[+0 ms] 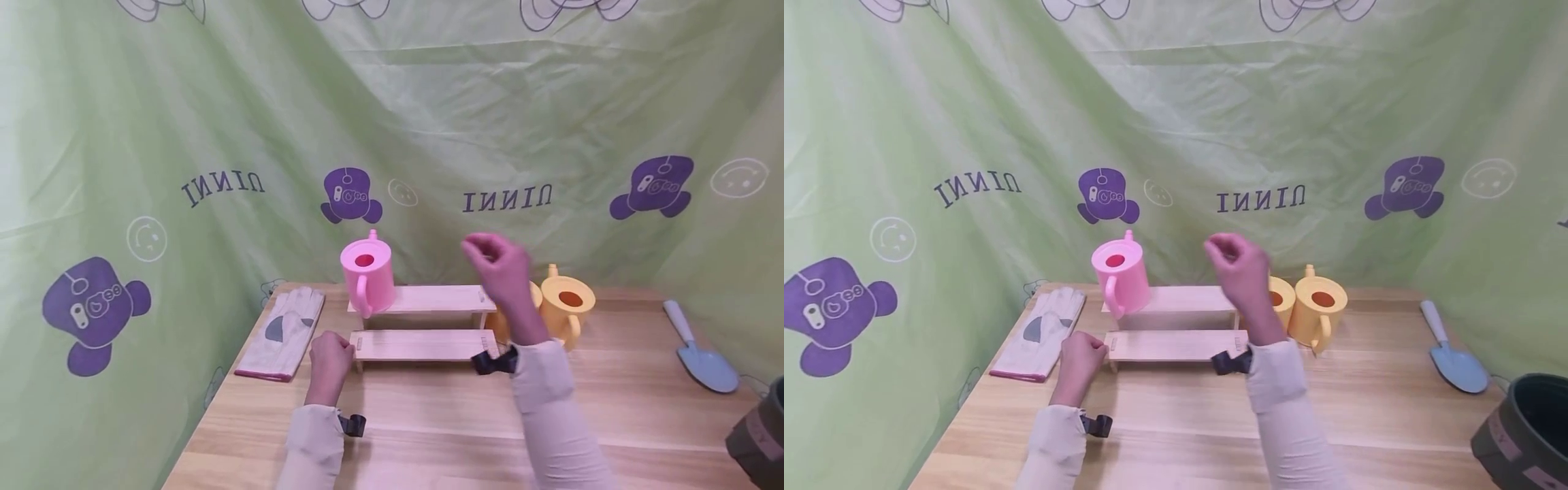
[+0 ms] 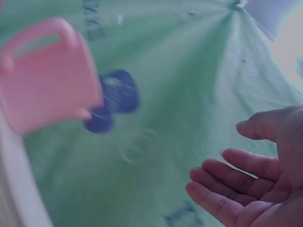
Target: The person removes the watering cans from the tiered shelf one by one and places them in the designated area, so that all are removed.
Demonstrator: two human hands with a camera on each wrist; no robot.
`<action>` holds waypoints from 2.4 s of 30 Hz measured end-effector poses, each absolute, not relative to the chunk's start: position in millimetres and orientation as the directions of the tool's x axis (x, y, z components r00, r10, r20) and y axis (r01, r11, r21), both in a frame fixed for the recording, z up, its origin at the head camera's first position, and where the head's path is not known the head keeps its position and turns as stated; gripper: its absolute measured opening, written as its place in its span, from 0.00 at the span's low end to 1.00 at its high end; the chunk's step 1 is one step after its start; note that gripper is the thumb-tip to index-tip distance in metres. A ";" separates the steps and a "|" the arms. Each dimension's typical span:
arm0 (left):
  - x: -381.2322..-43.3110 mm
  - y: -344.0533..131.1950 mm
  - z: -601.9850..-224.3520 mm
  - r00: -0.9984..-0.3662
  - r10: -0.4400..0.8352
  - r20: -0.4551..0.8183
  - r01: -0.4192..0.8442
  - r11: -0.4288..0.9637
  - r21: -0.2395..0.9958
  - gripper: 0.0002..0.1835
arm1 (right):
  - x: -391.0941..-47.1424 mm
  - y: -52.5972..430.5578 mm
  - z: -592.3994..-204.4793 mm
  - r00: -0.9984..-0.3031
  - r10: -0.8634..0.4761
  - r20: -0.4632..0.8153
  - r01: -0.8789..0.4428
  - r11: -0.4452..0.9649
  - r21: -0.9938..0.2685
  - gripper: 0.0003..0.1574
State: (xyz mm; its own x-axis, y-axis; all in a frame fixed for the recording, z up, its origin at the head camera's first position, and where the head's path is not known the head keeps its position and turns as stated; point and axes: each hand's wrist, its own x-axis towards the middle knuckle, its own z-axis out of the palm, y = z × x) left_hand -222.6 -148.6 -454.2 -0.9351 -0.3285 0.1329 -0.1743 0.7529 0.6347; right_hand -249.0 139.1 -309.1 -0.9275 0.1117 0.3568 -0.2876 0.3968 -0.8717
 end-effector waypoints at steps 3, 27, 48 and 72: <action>-223.5 -150.0 -452.1 -0.932 -0.335 0.136 -0.177 0.751 0.636 0.05 | -259.6 97.8 -329.6 -0.950 0.023 0.312 -0.284 0.355 -0.891 0.19; -220.2 -149.2 -451.3 -0.926 -0.344 0.156 -0.167 0.742 0.649 0.04 | -255.5 -13.4 -386.3 -0.941 -0.093 0.325 -0.338 0.301 -0.892 0.16; -216.4 -151.6 -457.4 -0.933 -0.346 0.101 -0.193 0.718 0.669 0.05 | -241.6 14.5 -377.9 -0.967 0.007 0.254 -0.245 0.246 -0.938 0.16; -220.9 -154.7 -457.5 -0.934 -0.323 0.154 -0.140 0.727 0.672 0.03 | -237.3 268.5 -335.6 -0.865 0.413 0.286 -0.101 0.414 -0.905 0.31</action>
